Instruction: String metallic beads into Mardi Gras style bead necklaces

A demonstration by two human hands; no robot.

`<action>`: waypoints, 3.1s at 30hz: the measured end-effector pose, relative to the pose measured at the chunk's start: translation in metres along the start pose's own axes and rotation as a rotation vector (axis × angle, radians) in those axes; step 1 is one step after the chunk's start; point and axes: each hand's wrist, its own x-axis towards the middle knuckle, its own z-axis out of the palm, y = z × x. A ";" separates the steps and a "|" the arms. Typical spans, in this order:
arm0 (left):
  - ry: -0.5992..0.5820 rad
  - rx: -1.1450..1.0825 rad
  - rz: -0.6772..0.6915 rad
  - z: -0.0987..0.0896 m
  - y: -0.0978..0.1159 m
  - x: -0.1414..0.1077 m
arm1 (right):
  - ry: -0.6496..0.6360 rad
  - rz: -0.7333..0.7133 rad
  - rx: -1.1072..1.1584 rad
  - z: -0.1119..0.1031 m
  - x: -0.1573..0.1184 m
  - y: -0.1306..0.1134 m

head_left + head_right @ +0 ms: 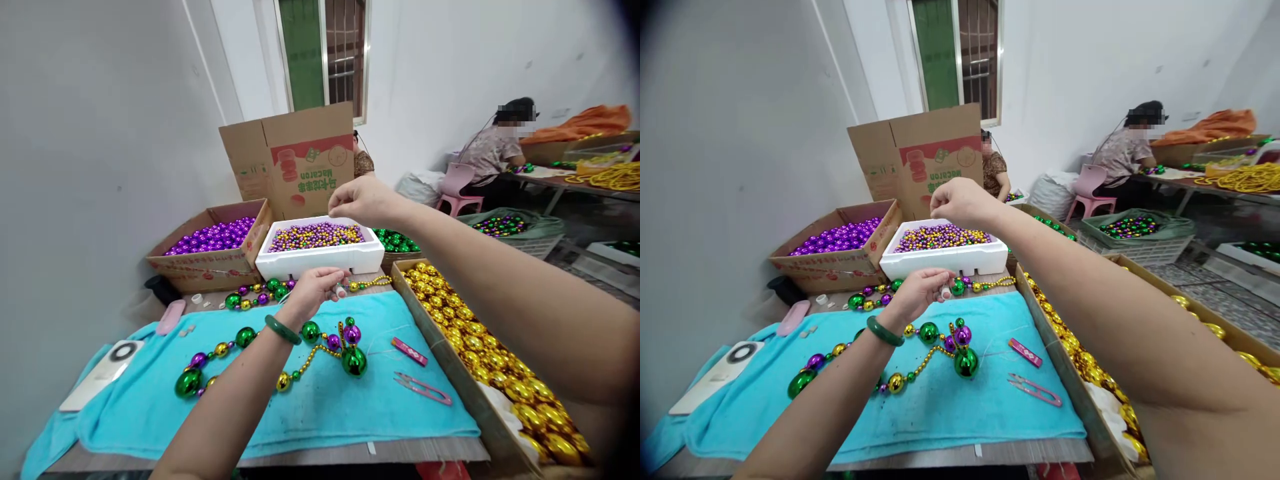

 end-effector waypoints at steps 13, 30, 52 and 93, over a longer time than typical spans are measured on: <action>0.206 0.077 -0.051 -0.017 -0.028 -0.006 | -0.076 0.333 -0.372 0.041 -0.085 0.068; 0.234 0.137 -0.120 -0.020 -0.060 -0.016 | -0.464 0.730 -0.093 0.129 -0.287 0.082; 0.092 0.275 0.082 -0.023 -0.064 -0.021 | -0.097 0.899 1.254 0.137 -0.183 0.021; -0.127 0.531 0.162 -0.012 -0.076 -0.018 | -0.001 1.019 1.391 0.151 -0.185 0.015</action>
